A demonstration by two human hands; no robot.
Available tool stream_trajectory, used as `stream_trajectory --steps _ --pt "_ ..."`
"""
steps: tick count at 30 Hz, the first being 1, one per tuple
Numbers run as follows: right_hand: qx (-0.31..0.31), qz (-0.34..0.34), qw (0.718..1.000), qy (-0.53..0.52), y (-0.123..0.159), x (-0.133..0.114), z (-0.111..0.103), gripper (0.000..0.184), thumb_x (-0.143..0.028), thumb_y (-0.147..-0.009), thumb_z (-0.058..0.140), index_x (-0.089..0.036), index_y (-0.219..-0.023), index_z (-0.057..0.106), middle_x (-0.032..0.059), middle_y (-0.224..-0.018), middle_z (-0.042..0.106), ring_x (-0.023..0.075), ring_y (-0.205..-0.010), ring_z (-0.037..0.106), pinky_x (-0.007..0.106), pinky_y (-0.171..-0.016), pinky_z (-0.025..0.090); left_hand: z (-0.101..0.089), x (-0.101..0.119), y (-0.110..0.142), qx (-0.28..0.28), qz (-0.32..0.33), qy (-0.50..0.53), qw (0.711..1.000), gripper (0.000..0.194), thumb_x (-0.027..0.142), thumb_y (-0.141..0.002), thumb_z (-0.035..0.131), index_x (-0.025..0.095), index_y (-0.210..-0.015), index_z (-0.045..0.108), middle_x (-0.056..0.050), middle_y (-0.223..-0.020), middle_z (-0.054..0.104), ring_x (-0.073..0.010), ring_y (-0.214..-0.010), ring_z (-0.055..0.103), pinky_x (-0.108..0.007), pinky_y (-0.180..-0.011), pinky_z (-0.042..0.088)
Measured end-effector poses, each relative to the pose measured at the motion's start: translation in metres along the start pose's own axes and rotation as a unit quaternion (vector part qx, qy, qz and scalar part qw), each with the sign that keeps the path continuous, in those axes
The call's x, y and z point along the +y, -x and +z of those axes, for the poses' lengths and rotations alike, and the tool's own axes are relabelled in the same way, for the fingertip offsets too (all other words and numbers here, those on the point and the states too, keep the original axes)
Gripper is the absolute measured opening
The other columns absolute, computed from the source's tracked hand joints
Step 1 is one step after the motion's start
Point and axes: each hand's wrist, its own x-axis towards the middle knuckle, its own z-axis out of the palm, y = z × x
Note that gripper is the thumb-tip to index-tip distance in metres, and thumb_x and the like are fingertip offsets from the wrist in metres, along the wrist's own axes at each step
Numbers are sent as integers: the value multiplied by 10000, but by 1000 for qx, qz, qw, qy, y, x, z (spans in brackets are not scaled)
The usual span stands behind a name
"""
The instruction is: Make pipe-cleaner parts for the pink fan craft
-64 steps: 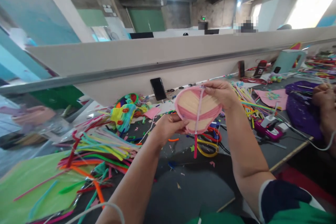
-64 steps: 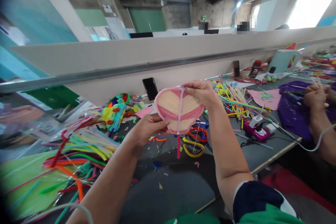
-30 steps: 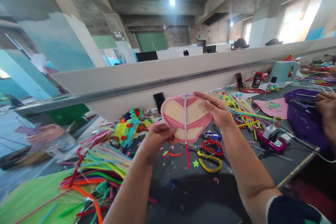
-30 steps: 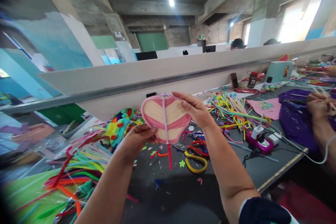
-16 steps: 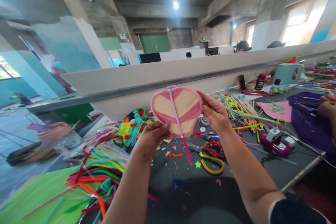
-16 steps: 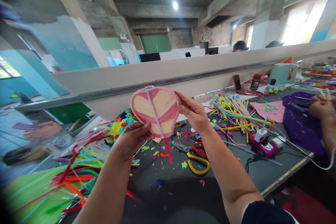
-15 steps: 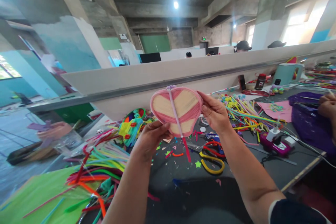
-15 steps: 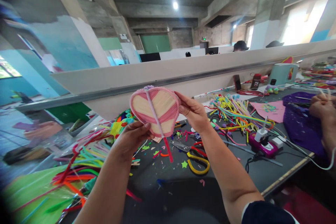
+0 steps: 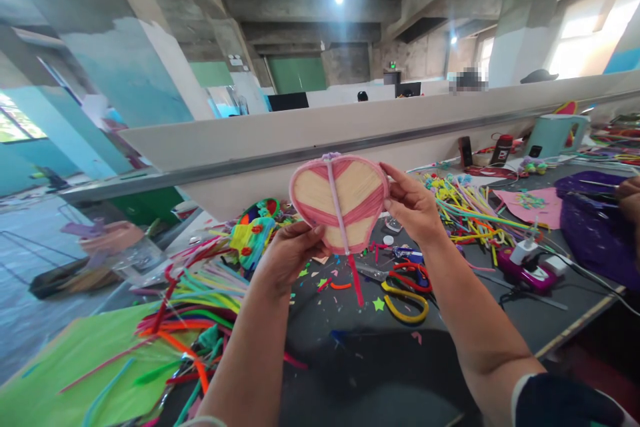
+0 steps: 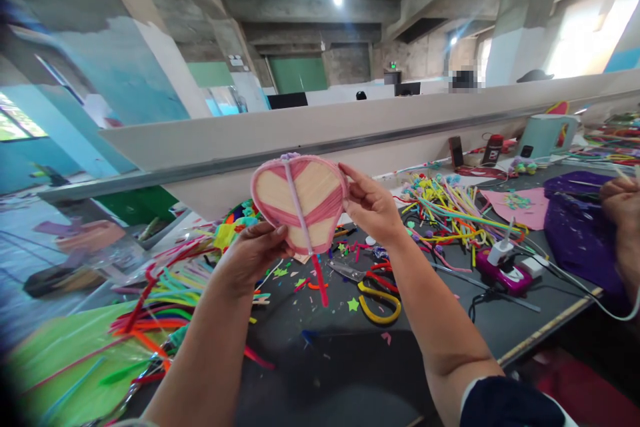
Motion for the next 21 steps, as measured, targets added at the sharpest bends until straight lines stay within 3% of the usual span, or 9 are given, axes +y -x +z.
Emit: stream_trajectory --steps 11,21 --pt "-12 69 993 -99 -1 11 2 700 -214 -737 692 -302 -1351 368 22 -1059 657 128 -839 643 287 -775 542 -3 2 0 5 -10 34 999 217 277 -588 807 124 -668 676 -17 -549 658 -130 -453 617 -218 -470 539" --pt "-6 69 987 -143 1 26 11 466 -208 -684 756 -256 -1116 588 10 -1040 686 133 -899 652 272 -812 534 3 -2 -1 -15 -6 56 998 218 268 -622 785 114 -712 661 -25 -566 663 -130 -463 627 -191 -435 523"
